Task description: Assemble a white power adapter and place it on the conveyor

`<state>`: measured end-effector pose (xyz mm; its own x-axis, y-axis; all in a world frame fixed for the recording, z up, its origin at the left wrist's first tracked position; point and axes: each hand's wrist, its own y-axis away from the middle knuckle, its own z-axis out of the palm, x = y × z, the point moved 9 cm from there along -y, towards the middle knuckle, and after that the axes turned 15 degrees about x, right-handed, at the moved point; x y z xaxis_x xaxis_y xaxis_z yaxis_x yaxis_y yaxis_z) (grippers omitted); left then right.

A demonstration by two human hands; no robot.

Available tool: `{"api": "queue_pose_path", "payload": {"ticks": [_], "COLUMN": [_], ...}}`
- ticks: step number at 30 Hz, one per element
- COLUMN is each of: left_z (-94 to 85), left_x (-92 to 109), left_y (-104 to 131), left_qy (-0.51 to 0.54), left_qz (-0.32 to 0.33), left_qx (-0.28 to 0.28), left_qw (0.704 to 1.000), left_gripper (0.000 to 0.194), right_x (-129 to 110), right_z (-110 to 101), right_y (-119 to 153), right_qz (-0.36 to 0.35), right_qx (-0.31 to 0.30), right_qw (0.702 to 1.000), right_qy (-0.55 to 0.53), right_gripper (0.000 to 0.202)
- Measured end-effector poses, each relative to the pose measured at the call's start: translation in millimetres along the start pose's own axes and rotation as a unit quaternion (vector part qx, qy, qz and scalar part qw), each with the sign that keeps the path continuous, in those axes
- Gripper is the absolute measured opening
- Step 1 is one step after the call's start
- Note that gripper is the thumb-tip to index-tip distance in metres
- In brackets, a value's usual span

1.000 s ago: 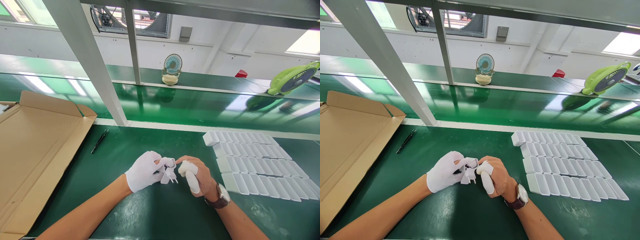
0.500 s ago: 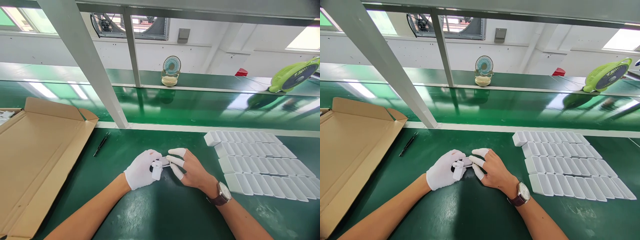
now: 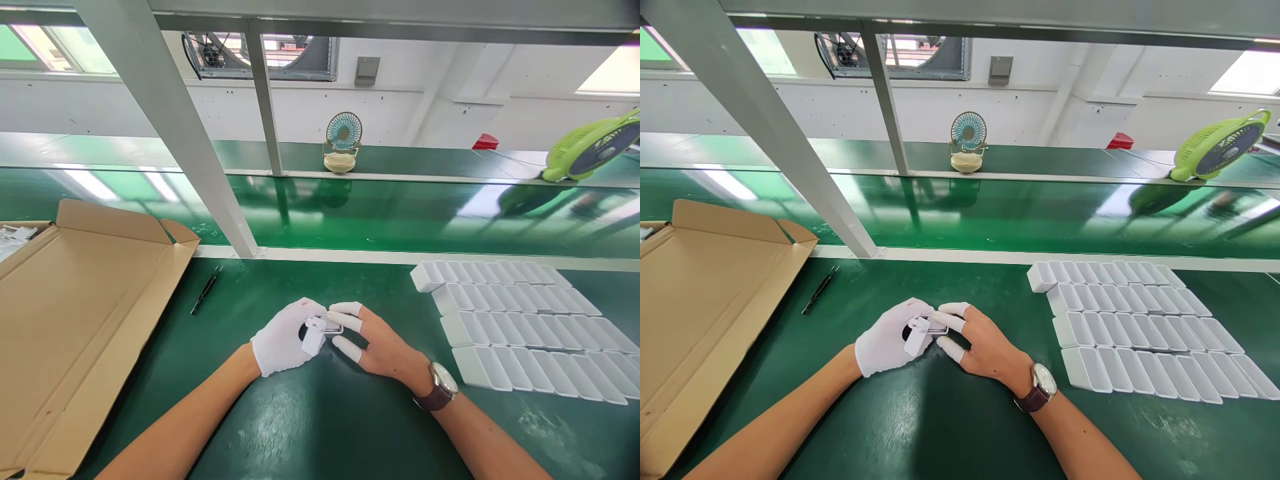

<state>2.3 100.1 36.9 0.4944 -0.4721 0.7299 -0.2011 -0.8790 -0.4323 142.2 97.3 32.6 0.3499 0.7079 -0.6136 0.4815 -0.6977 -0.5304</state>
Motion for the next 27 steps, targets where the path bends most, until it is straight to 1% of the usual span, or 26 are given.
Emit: {"api": "queue_pose_path", "payload": {"ticks": [2, 5, 7, 9, 12, 14, 16, 19, 25, 27], "left_z": [-1.1, -2.6, -2.9, -3.4, -3.8, -3.3, -2.2, -2.0, 0.3, 1.9], "left_x": [-1, -6, -10, -11, -6, -4, -5, -5, -10, -14], "left_y": [1, 3, 4, 4, 4, 3, 3, 1, 2, 3], "left_qy": [0.024, 0.04, 0.037, 0.042, 0.075, 0.096, 0.105, 0.108, 0.096, 0.078], "left_qz": [-0.001, -0.018, -0.041, -0.048, -0.018, -0.016, -0.027, -0.038, -0.051, -0.066], "left_qx": [-0.003, -0.006, -0.005, 0.001, 0.009, 0.007, 0.0, -0.005, -0.015, -0.018], "left_qw": [1.0, 0.999, 0.998, 0.998, 0.997, 0.995, 0.994, 0.993, 0.994, 0.995], "left_gripper": [0.025, 0.034, 0.034, 0.031, 0.025, 0.022, 0.022, 0.023, 0.025, 0.027], "right_x": [-2, -6, -9, -11, -13, -12, -11, -8, -13, -12], "right_z": [3, 2, 3, 5, 5, 5, 5, 4, 7, 7], "right_y": [-1, -3, -3, -4, -5, -5, -4, -3, -2, -2], "right_qz": [-0.003, -0.013, -0.016, -0.011, 0.001, 0.006, 0.006, 0.015, -0.011, 0.001], "right_qx": [-0.016, -0.017, -0.026, -0.034, -0.029, -0.02, -0.008, 0.011, 0.002, 0.008], "right_qw": [1.0, 0.999, 0.999, 0.999, 0.999, 0.999, 1.0, 1.0, 0.998, 0.999], "right_qy": [0.018, 0.028, 0.029, 0.031, 0.03, 0.029, 0.029, 0.021, 0.055, 0.044], "right_gripper": [0.046, 0.045, 0.048, 0.049, 0.048, 0.047, 0.046, 0.049, 0.043, 0.043]}}
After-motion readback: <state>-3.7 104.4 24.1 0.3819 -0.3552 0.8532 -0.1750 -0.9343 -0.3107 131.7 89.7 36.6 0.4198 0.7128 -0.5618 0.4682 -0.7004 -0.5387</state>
